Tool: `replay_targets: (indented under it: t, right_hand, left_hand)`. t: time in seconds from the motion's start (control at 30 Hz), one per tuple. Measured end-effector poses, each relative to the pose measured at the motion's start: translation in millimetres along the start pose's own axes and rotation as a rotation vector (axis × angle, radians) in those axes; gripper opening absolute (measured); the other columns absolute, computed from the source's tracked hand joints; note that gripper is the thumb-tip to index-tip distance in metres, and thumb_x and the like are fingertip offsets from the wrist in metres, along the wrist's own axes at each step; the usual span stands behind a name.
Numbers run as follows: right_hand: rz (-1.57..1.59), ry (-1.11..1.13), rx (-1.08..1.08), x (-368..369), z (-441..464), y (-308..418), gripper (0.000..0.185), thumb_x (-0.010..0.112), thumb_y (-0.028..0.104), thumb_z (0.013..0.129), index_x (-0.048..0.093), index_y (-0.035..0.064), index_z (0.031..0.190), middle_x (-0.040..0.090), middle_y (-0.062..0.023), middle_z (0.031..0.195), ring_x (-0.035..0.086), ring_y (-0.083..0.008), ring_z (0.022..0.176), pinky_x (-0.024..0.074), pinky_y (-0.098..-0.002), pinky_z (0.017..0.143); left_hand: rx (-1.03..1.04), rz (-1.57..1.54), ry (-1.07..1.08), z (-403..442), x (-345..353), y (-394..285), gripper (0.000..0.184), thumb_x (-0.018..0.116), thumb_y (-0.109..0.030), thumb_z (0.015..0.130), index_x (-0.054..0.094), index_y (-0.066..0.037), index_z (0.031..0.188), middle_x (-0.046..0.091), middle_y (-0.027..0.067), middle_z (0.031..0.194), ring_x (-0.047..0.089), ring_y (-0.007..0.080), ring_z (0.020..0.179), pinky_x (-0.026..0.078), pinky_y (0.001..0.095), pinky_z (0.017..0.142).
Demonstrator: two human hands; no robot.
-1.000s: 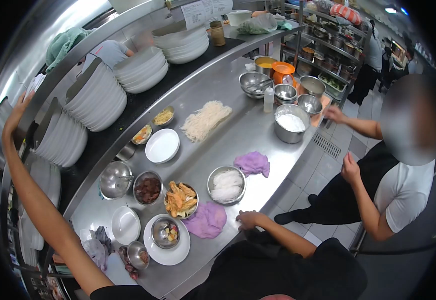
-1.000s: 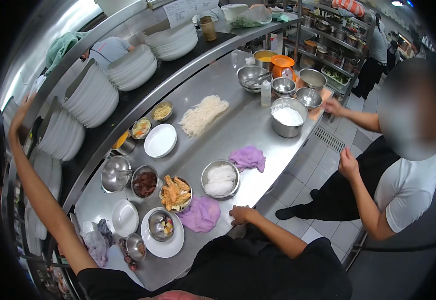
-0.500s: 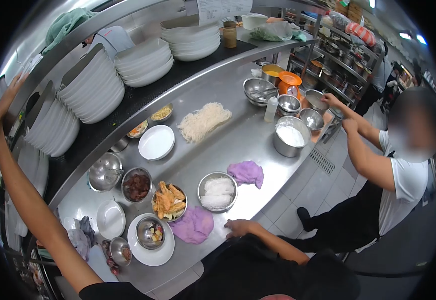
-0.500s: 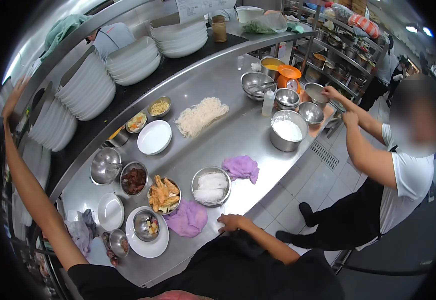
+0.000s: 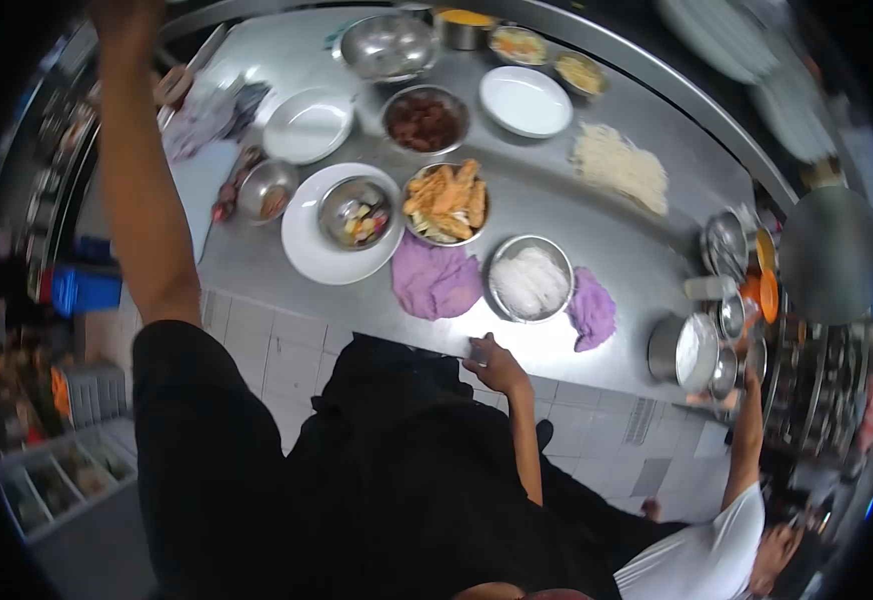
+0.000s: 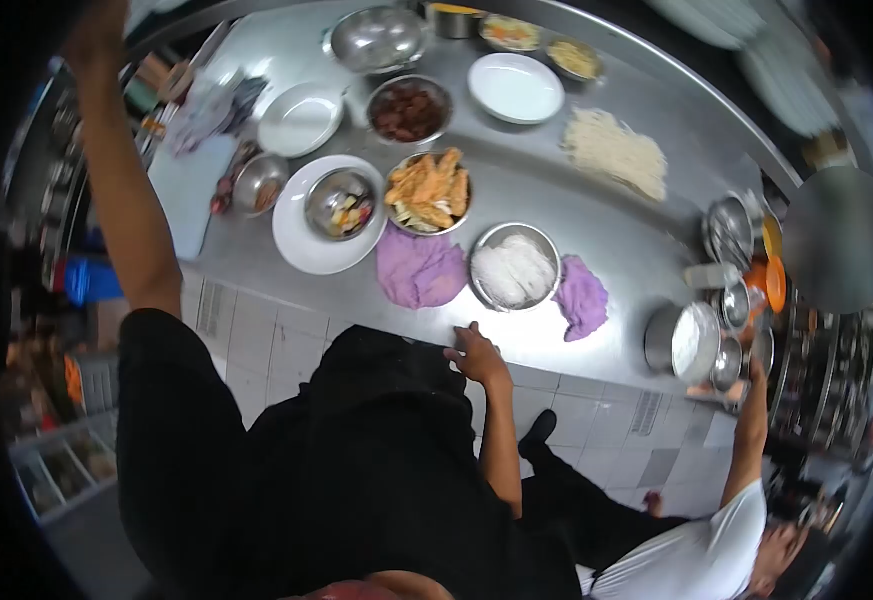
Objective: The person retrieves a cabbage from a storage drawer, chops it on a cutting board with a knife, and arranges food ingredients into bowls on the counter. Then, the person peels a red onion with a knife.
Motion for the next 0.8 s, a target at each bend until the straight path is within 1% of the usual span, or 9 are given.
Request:
replay_targets:
  t: [0.13,0.23,0.27,0.37,0.4,0.57,0.63,0.7,0.8]
  right_hand:
    - [-0.164,0.013,-0.035,-2.4,6.1,-4.9,0.059,0.066,0.038,0.085,0.051,0.0067,0.133,0.051,-0.0222,0.135,0.055,-0.0382,0.118,0.0453,-0.0481,0.097]
    - [-0.283,0.151,-0.008,-10.6,10.6,18.6,0.059,0.066,0.037,0.086,0.050,0.0058,0.133,0.056,-0.0214,0.130,0.056,-0.0361,0.118,0.0452,-0.0475,0.097]
    - [-0.277,0.112,-0.066,-12.6,11.9,31.9,0.058,0.066,0.036,0.086,0.051,0.0038,0.131,0.061,-0.0218,0.122,0.057,-0.0366,0.115,0.0456,-0.0464,0.096]
    - [-0.287,0.073,-0.144,-24.0,19.3,104.5,0.055,0.069,0.034,0.085,0.054,0.0080,0.131,0.062,-0.0226,0.119,0.062,-0.0364,0.107,0.0481,-0.0423,0.093]
    - [-0.250,0.077,-0.163,-21.9,25.1,127.5,0.055,0.069,0.032,0.086,0.052,0.0071,0.132,0.063,-0.0233,0.118,0.066,-0.0352,0.098,0.0500,-0.0403,0.088]
    - [-0.150,0.058,-0.490,6.3,64.2,262.8,0.053,0.073,0.005,0.076,0.056,0.0051,0.126,0.067,-0.0187,0.109,0.063,-0.0227,0.067,0.0511,-0.0358,0.068]
    - [-0.111,0.030,-0.577,27.0,76.2,329.6,0.051,0.068,0.000,0.076,0.056,0.0055,0.126,0.068,-0.0211,0.102,0.066,-0.0310,0.072,0.0516,-0.0387,0.071]
    - [-0.114,0.033,-0.565,57.3,89.4,391.1,0.043,0.069,0.002,0.077,0.061,0.0063,0.119,0.069,-0.0161,0.093,0.066,-0.0275,0.066,0.0513,-0.0367,0.065]
    - [-0.101,-0.009,-0.602,111.0,109.2,464.8,0.036,0.072,0.003,0.078,0.063,0.0045,0.113,0.070,-0.0100,0.081,0.061,-0.0180,0.060,0.0494,-0.0319,0.059]
  left_hand:
    - [-0.438,0.127,0.175,-187.8,-91.5,-3.0,0.030,0.049,-0.022,0.098,0.068,-0.001,0.087,0.065,0.0133,0.073,0.063,0.0237,0.066,0.046,0.0362,0.060]
    - [-1.333,0.485,0.567,-428.6,-190.6,-16.1,0.036,0.056,-0.034,0.096,0.059,0.002,0.097,0.062,0.0241,0.086,0.062,0.0356,0.080,0.047,0.0406,0.073]
    - [-1.254,0.468,0.663,-541.4,-234.8,-35.1,0.045,0.053,-0.038,0.098,0.054,-0.002,0.123,0.057,0.0299,0.113,0.057,0.0412,0.100,0.045,0.0449,0.086]
    - [-1.026,0.641,1.771,-776.0,-331.3,-200.0,0.056,0.038,-0.038,0.102,0.026,-0.014,0.151,0.041,0.0285,0.140,0.048,0.0499,0.115,0.037,0.0557,0.098]
    - [-1.399,0.559,1.797,-837.3,-350.1,-257.6,0.056,0.038,-0.041,0.101,0.024,-0.022,0.152,0.039,0.0257,0.143,0.048,0.0463,0.118,0.038,0.0524,0.098]
    - [-1.842,0.104,1.643,-841.0,-423.2,-274.0,0.056,0.035,-0.051,0.099,0.045,-0.011,0.136,0.051,0.0264,0.131,0.052,0.0440,0.116,0.041,0.0495,0.098]
    - [-1.999,-0.153,1.553,-823.3,-447.7,-257.7,0.063,0.034,-0.056,0.098,0.056,-0.005,0.128,0.057,0.0268,0.125,0.054,0.0428,0.115,0.043,0.0481,0.098]
    - [-2.139,0.049,1.514,-818.5,-465.3,-193.7,0.069,0.039,-0.061,0.094,0.064,0.000,0.114,0.064,0.0259,0.112,0.057,0.0430,0.110,0.045,0.0490,0.095]
    - [-2.191,0.329,0.813,-807.9,-500.8,-94.1,0.064,0.059,-0.058,0.085,0.065,0.000,0.112,0.063,0.0292,0.112,0.058,0.0414,0.111,0.044,0.0483,0.096]
Point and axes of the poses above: each hand's wrist, its own z-axis towards the middle knuckle, its own x-axis out of the palm, y = z × x, the point moved 5 cm from there along z, towards the middle knuckle
